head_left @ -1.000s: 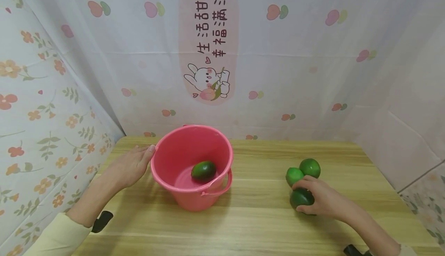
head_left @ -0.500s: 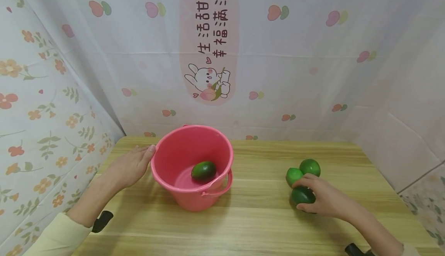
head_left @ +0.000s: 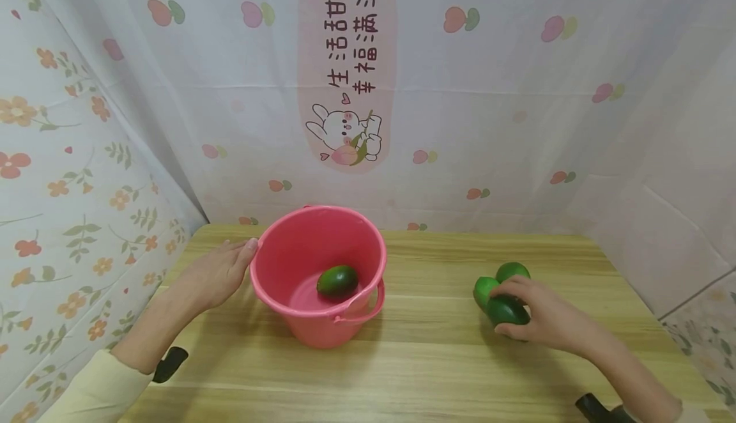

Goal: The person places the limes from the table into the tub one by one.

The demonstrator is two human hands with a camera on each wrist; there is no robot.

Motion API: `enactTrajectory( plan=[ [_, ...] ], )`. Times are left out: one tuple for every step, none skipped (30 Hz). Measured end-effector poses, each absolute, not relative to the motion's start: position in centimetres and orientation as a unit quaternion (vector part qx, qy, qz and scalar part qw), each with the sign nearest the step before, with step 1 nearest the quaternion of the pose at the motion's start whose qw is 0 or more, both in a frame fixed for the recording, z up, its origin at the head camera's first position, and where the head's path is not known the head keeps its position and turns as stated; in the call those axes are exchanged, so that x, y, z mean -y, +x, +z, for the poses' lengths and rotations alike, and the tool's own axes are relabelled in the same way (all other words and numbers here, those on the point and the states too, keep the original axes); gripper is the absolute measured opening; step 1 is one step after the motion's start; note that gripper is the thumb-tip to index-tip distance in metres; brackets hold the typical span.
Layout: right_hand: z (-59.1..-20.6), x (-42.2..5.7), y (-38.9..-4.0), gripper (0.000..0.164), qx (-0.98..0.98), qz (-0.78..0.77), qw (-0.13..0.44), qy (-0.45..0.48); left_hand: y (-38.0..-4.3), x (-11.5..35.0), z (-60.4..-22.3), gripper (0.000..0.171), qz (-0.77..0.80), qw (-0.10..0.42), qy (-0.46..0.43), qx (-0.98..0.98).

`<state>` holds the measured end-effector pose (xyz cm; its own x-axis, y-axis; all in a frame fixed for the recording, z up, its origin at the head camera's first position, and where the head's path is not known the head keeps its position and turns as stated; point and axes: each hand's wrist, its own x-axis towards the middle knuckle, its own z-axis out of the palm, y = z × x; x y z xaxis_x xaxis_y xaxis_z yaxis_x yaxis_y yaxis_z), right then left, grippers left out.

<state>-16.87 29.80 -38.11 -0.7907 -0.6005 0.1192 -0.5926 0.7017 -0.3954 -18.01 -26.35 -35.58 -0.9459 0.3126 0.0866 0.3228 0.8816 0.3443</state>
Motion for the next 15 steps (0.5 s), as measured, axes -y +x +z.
enactTrajectory(
  plan=[
    [-38.0,-29.8,-16.9,0.049,-0.923,-0.21,0.008,-0.322,-18.0,26.3,-35.6,0.067,-0.18,0.014,-0.164,0.97],
    [-37.9,-29.8,-16.9,0.05,-0.924,-0.209,0.008,-0.32,-18.0,26.3,-35.6,0.067,-0.181,0.015,-0.164,0.97],
    [-37.8,-29.8,-16.9,0.05,-0.925,-0.208,0.006,-0.319,-18.0,26.3,-35.5,0.067,-0.182,0.015,-0.164,0.97],
    [-37.7,-29.7,-16.9,0.05,-0.926,-0.207,0.005,-0.317,-18.0,26.3,-35.6,0.067,-0.183,0.014,-0.163,0.969],
    [-37.6,-29.7,-16.9,0.05,-0.926,-0.207,0.003,-0.316,-18.0,26.3,-35.6,0.067,-0.183,0.014,-0.163,0.969],
    [-37.5,-29.7,-16.9,0.05,-0.926,-0.207,0.0,-0.315,-18.0,26.3,-35.6,0.067,-0.182,0.015,-0.164,0.969],
    [-37.4,-29.7,-16.9,0.051,-0.926,-0.209,0.0,-0.314,-18.0,26.3,-35.6,0.067,-0.182,0.015,-0.164,0.969],
    [-37.4,-29.7,-16.9,0.051,-0.926,-0.209,-0.001,-0.314,-18.0,26.3,-35.5,0.066,-0.182,0.015,-0.164,0.969],
    [-37.3,-29.7,-16.9,0.051,-0.926,-0.209,-0.003,-0.315,-17.9,26.3,-35.5,0.066,-0.181,0.015,-0.164,0.97],
    [-37.2,-29.6,-16.9,0.052,-0.926,-0.21,-0.003,-0.315,-18.0,26.3,-35.6,0.066,-0.181,0.015,-0.165,0.969],
    [-37.1,-29.6,-16.9,0.052,-0.925,-0.211,-0.003,-0.316,-18.0,26.3,-35.6,0.066,-0.18,0.015,-0.164,0.97],
    [-37.0,-29.6,-17.0,0.052,-0.925,-0.213,-0.004,-0.316,-18.0,26.3,-35.5,0.067,-0.18,0.015,-0.164,0.97],
    [-36.9,-29.6,-17.0,0.051,-0.924,-0.215,-0.003,-0.317,-17.9,26.3,-35.5,0.067,-0.18,0.014,-0.163,0.97],
    [-36.9,-29.5,-16.9,0.05,-0.923,-0.217,-0.006,-0.317,-17.9,26.3,-35.5,0.067,-0.181,0.014,-0.162,0.97],
    [-36.8,-29.5,-16.9,0.05,-0.923,-0.218,-0.007,-0.317,-17.9,26.3,-35.5,0.067,-0.18,0.013,-0.162,0.97]
  ],
)
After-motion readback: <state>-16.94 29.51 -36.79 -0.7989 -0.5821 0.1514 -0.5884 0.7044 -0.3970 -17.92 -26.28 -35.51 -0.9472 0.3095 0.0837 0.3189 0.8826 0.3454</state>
